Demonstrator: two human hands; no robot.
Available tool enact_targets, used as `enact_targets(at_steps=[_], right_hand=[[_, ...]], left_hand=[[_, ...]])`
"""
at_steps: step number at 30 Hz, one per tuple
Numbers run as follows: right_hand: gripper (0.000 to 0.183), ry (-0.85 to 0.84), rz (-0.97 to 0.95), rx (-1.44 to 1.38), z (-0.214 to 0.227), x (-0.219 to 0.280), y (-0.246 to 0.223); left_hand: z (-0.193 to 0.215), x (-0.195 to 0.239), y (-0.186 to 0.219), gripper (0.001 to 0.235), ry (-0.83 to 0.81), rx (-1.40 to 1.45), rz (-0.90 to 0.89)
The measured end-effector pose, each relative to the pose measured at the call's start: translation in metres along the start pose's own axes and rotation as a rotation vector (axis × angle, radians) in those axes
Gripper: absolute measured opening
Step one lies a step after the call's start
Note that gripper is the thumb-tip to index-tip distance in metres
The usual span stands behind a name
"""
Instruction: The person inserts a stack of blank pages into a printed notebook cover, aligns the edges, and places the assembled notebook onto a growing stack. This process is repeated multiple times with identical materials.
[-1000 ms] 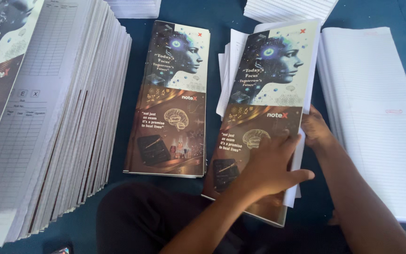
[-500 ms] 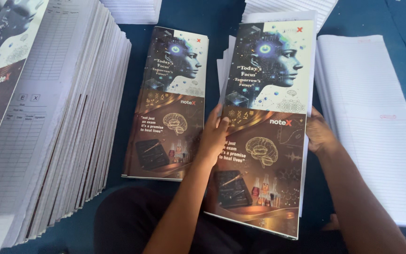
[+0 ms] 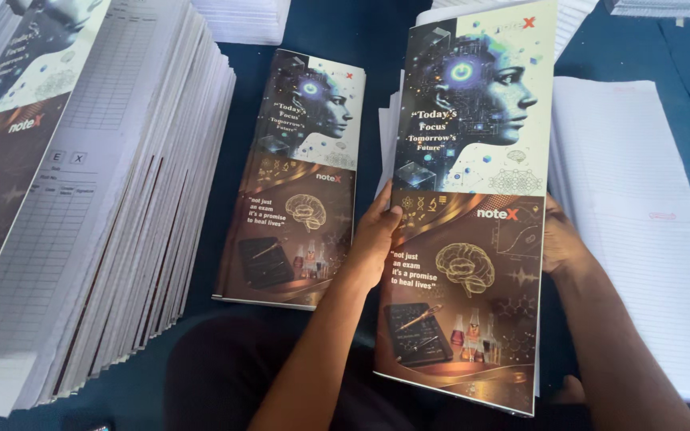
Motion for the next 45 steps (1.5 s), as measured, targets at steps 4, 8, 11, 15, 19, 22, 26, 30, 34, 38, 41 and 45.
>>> enact_targets(at_steps=[4,8,11,15,19,22,26,30,34,38,41,45], right_hand=[[0.036,0.042,0.018,0.022,0.005,0.002,-0.002],[0.035,0.055,0.001,0.041,0.009,0.002,0.0],[0.034,0.084,-0.014,0.1,0.016,0.004,0.003],[0.035,0.051,-0.002,0.062,0.015,0.001,0.005],[0.034,0.043,0.004,0.07,0.012,0.002,0.002],[0.033,0.068,-0.013,0.092,0.01,0.005,0.001],[0.036,0.03,0.0,0.077,0.004,0.005,-0.003],[0.033,0.029,0.001,0.061,0.003,0.007,-0.003],[0.039,0.019,0.013,0.082,0.004,0.006,-0.003],[0.039,0.05,0.005,0.098,0.007,0.006,-0.002],[0.039,0.047,0.002,0.088,0.007,0.007,-0.002],[0.037,0.045,0.002,0.055,0.005,0.007,-0.001]], left_hand=[[0.001,-0.004,-0.005,0.059,0.034,-0.009,0.018],[0.002,-0.005,-0.006,0.06,0.049,-0.023,0.027],[0.001,-0.005,-0.005,0.06,0.032,-0.008,0.014],[0.003,-0.006,-0.005,0.059,0.049,-0.021,0.03],[0.002,-0.005,-0.004,0.059,0.055,-0.014,0.045],[0.001,-0.004,-0.003,0.059,0.052,-0.004,0.044],[0.001,-0.001,-0.002,0.059,0.077,-0.021,0.077],[0.0,0.002,0.001,0.06,0.078,-0.043,0.077],[-0.001,0.002,0.002,0.059,0.072,-0.024,0.066],[-0.001,0.001,0.002,0.059,0.06,-0.008,0.052],[-0.001,0.0,0.001,0.059,0.067,-0.013,0.061],[0.0,0.001,0.0,0.058,0.079,-0.014,0.072]])
Point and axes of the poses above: each hand's wrist, its own x-axis away from the middle knuckle, its own z-axis out of the back of the hand, y = z × x, the point moved 8 cm from there along -x, towards the middle knuckle, and after that the axes turned 9 degrees about z, right-handed, at the moved point
